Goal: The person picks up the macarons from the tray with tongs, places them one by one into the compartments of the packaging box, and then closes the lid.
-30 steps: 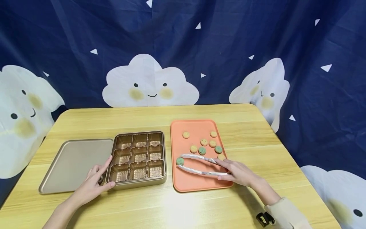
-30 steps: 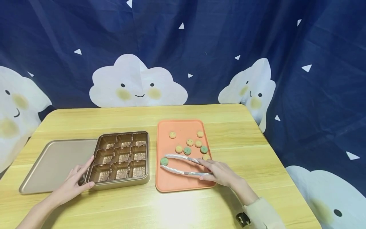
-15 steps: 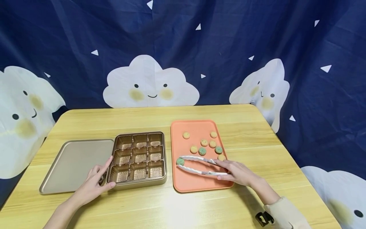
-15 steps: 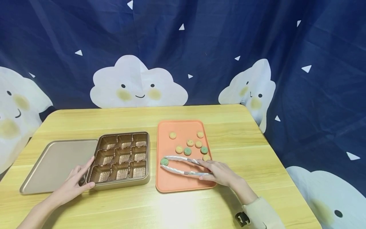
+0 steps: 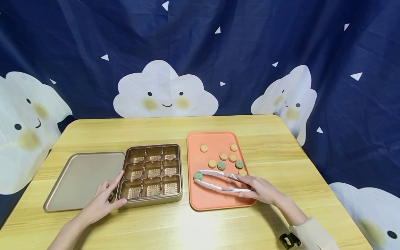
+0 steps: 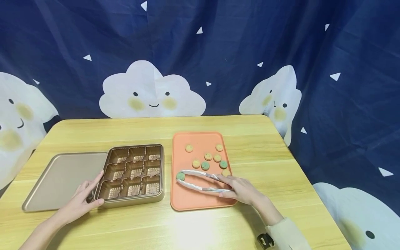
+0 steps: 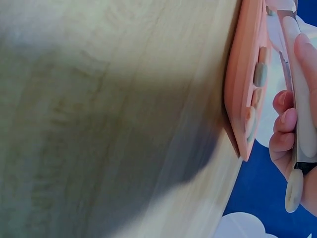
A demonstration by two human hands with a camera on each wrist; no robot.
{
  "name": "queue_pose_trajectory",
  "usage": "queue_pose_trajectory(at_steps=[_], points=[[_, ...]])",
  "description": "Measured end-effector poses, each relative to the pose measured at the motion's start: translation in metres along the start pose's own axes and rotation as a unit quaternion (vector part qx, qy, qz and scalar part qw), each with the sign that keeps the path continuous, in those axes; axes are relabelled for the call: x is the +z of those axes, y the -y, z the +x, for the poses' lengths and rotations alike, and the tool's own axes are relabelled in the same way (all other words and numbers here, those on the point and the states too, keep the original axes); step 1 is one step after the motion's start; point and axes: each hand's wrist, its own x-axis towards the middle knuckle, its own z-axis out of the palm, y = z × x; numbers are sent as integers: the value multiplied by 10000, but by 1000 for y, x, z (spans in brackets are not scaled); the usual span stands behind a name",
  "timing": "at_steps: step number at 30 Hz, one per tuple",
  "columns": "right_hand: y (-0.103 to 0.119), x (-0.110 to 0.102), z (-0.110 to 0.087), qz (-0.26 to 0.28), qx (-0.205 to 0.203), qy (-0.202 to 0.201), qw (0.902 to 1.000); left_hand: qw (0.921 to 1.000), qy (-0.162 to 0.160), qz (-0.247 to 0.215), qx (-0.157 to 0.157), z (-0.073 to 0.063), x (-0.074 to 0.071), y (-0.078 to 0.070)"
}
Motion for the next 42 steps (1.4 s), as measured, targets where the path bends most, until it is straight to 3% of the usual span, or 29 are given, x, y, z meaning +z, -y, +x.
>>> queue_pose_trajectory(at_steps=[8,16,22,30,42], points=[[5,-16,2,419,-16,-205,9989,10000,11,34,21,0,0,1],[19,-27,16,555,-399,-126,9976,10000,11,60,8,0,0,1],[34,-25,31,461,-637,162,9968,10000,2,45,24,1,0,2],[43,-17,46,403,-1170,156,9922,10000,8,42,20,0,0,1],[51,-19,52,282,-688,584,9955,10000,-51,-4,82,0,1,1]])
